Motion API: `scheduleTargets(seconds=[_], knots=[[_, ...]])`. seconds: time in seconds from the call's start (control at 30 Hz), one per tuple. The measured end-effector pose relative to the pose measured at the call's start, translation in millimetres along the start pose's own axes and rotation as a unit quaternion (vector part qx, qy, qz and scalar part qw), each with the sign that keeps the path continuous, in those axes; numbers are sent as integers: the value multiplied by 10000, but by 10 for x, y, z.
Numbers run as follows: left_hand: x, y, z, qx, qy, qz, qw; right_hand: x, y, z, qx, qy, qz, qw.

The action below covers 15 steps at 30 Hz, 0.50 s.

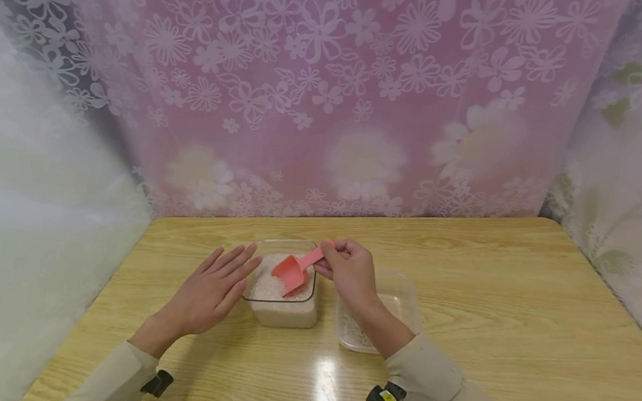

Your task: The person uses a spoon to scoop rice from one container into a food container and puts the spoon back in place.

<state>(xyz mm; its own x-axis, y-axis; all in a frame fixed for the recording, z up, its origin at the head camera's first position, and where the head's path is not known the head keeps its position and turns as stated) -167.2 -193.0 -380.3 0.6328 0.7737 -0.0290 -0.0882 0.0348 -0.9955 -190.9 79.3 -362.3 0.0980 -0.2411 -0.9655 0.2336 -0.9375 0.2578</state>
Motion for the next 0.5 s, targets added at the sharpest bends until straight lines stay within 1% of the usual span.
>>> scheduleTargets(seconds=[0.23,0.5], knots=[[-1,10,3,-138,-62,122,9998,25,-24,6,-17,66,143,9999],[-5,6,8,-121,-59,151,9998,49,-48,-5,18,114,329,9994]])
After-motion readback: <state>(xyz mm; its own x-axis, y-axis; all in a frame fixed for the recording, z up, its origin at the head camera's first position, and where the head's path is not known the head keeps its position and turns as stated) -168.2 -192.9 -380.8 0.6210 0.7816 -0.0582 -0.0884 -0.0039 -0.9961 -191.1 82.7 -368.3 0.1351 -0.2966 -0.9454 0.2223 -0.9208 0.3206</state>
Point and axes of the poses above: each hand's wrist, its own z-axis towards the middle knuckle, its own y-axis out of the palm, x = y × z, the point moved 1 cm from there along z, towards the middle knuckle, and after that the axes turned 12 degrees about -x, right-handed, at the moved point
